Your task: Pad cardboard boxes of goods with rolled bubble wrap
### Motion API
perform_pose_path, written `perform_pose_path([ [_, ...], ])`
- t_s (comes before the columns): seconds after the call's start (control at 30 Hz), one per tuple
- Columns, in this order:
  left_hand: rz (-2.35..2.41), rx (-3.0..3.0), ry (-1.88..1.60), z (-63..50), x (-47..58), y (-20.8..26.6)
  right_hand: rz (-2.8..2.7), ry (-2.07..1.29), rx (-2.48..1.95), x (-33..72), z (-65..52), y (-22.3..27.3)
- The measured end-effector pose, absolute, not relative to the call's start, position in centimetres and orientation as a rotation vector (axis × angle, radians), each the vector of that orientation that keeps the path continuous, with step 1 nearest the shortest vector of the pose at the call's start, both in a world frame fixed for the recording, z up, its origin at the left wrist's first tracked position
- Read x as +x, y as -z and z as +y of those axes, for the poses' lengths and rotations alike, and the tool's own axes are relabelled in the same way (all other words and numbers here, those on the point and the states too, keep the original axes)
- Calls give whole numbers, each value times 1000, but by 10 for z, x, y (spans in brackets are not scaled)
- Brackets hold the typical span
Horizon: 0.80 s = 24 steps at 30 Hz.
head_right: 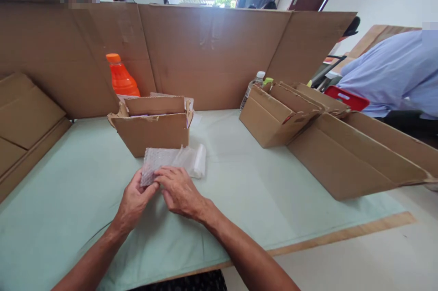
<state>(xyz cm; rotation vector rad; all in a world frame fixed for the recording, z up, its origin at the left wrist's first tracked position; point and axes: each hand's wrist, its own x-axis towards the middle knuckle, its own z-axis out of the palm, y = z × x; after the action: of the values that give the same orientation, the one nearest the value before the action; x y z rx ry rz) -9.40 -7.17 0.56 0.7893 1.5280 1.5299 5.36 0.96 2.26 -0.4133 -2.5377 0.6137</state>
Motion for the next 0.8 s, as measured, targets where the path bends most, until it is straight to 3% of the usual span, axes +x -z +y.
perform_pose_path([
  [0.3,1519,491,-1663,-106,-116,-3,-2380,-472,-537,80,19,-18],
  [0.5,1608,263,-1783,-170,-152,-1,-2177,-466,-878,146,31,-14],
  [0.8,1986,179,-1721,-206,-201,5,-2104,-39,-1307,259,74,-1],
])
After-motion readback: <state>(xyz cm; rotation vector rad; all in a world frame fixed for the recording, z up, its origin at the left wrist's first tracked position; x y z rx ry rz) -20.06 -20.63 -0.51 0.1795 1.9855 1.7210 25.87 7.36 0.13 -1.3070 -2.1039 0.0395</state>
